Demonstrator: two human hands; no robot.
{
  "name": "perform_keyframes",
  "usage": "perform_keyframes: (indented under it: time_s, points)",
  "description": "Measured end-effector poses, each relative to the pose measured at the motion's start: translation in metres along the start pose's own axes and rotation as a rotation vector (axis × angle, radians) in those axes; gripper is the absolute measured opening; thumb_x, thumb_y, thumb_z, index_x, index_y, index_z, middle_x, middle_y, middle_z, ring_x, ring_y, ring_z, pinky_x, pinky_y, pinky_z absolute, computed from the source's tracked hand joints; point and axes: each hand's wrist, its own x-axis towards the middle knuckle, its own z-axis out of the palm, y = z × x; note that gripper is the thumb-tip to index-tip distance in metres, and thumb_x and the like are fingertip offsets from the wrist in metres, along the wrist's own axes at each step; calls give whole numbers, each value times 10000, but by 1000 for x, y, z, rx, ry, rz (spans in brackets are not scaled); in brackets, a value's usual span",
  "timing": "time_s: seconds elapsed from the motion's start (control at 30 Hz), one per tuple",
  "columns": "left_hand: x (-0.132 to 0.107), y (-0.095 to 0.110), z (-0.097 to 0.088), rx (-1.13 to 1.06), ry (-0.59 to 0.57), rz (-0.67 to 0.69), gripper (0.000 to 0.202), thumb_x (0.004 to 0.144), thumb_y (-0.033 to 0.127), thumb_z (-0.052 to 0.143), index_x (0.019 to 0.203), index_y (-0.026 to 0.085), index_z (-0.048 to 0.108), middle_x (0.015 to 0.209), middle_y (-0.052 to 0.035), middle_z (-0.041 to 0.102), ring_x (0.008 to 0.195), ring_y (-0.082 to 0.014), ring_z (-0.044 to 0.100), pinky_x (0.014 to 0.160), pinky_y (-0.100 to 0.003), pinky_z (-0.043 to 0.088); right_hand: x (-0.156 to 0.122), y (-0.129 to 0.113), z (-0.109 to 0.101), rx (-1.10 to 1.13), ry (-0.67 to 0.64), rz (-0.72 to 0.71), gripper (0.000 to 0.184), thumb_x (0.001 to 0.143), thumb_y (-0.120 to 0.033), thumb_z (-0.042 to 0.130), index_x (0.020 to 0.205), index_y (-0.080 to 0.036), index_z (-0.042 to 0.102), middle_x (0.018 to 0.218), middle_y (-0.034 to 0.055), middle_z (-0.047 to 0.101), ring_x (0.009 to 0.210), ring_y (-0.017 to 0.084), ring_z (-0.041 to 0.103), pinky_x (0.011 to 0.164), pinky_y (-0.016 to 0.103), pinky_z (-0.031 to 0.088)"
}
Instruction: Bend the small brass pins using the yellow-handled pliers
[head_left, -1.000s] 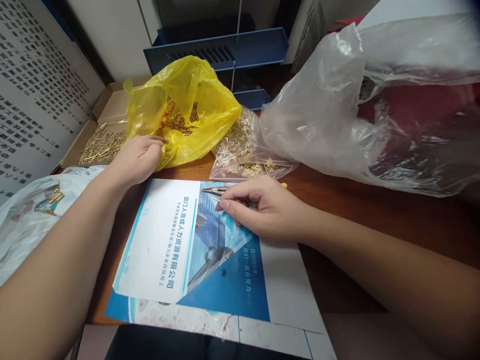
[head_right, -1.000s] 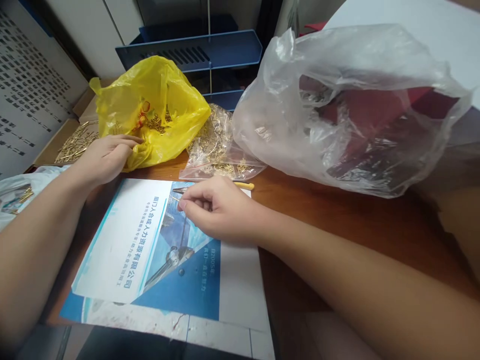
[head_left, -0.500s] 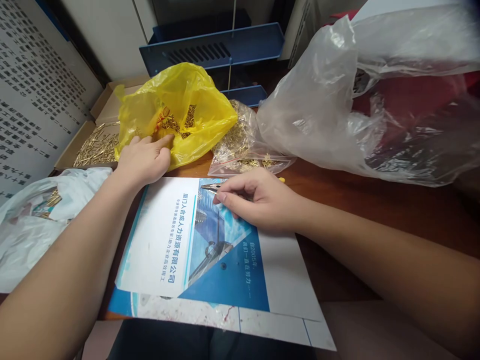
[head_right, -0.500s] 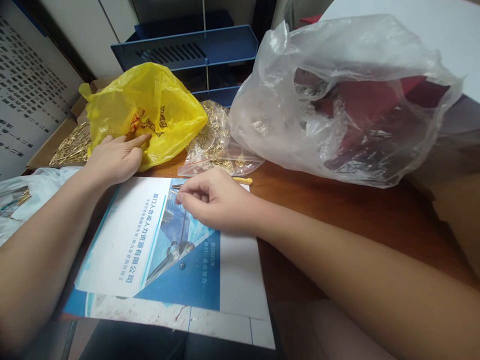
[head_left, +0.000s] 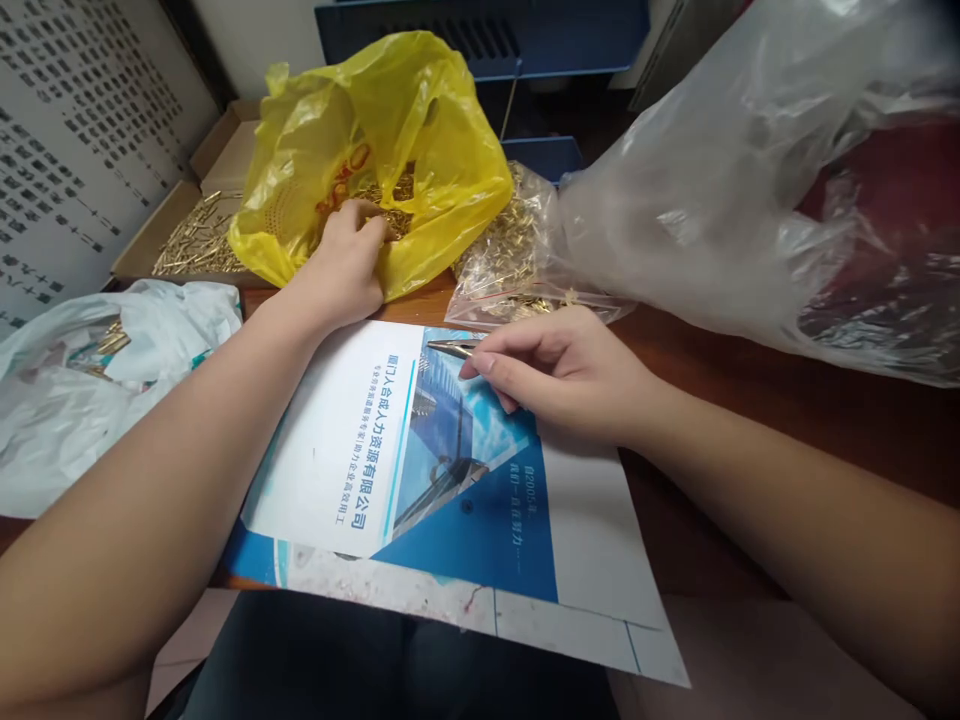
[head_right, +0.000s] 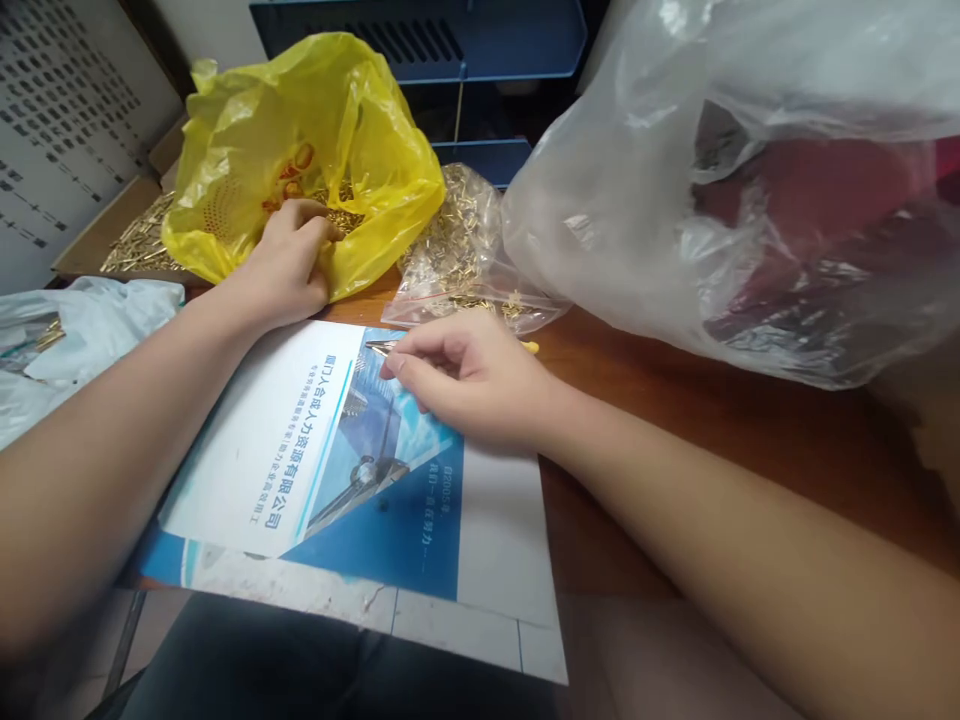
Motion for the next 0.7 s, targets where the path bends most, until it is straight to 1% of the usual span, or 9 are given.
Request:
perform_keyframes:
  time_s: [0.1, 0.2, 0.3, 0.4, 0.47, 0.53, 0.57, 0.63, 0.7]
  points:
    - [0, -6, 7, -99, -5, -85, 619, 735, 182, 560, 1351, 139, 530, 1453, -176, 467, 1372, -318, 446, 1174, -407, 360, -1, -1, 1, -9, 11, 4, 191, 875, -223, 609, 805, -116, 751, 528, 11, 566, 475, 97, 502, 437, 235, 375]
    - [-4, -2, 7, -122, 52, -273, 784, 726, 274, 598, 1459, 77, 402, 1453, -202, 458, 1360, -338, 452, 1160, -420, 362, -2, -2, 4, 5, 23, 31, 167, 877, -235, 636, 815, -127, 747, 524, 14, 569, 467, 107, 514, 436, 247, 396]
    - [-5, 4, 5, -126, 58, -363, 652, 794, 380, 548, 1380, 98, 509, 1411, -186, 509, 1325, -344, 482, 1123, -438, 381, -3, -1, 6, -15, 40, 40, 176, 894, -272, 651, 805, -152, 745, 524, 20, 568, 465, 114, 514, 434, 259, 391]
    - [-3, 6, 3, -137, 142, -490, 557, 899, 411, 414, 1321, 84, 571, 1347, -225, 563, 1221, -352, 560, 1036, -458, 434, -3, 1, 7, -24, 61, 34, 192, 914, -300, 652, 804, -180, 753, 516, 17, 555, 462, 117, 504, 433, 267, 377]
    - [-1, 5, 3, -142, 142, -499, 481, 941, 364, 331, 1186, 109, 657, 1229, -208, 638, 1124, -335, 612, 969, -450, 454, -3, 2, 7, -12, 56, 42, 185, 920, -295, 654, 811, -186, 757, 522, 20, 557, 469, 118, 506, 435, 269, 374]
    - [0, 4, 3, -134, 93, -443, 450, 962, 333, 298, 1039, 152, 703, 1135, -169, 685, 1077, -312, 626, 953, -427, 444, -2, 2, 7, -2, 49, 49, 183, 921, -294, 655, 812, -188, 757, 529, 24, 560, 476, 119, 510, 436, 269, 378]
    - [0, 3, 3, -128, 78, -422, 461, 976, 339, 284, 1011, 158, 706, 1123, -159, 693, 1074, -305, 623, 961, -419, 434, -2, 2, 6, -2, 48, 51, 184, 920, -298, 654, 815, -187, 757, 530, 24, 561, 477, 120, 512, 436, 268, 383]
    - [-2, 3, 1, -119, 76, -411, 489, 1000, 369, 263, 1118, 135, 676, 1171, -158, 685, 1085, -298, 610, 969, -416, 423, -1, 1, 6, -12, 53, 50, 192, 910, -305, 656, 810, -175, 755, 526, 23, 561, 472, 123, 519, 432, 266, 395]
    - [-6, 3, -3, -131, 73, -392, 513, 1005, 373, 273, 1356, 105, 533, 1238, -162, 664, 1076, -288, 608, 950, -415, 433, 0, 0, 5, -25, 52, 42, 191, 894, -295, 660, 803, -155, 753, 521, 22, 567, 467, 122, 527, 428, 260, 403]
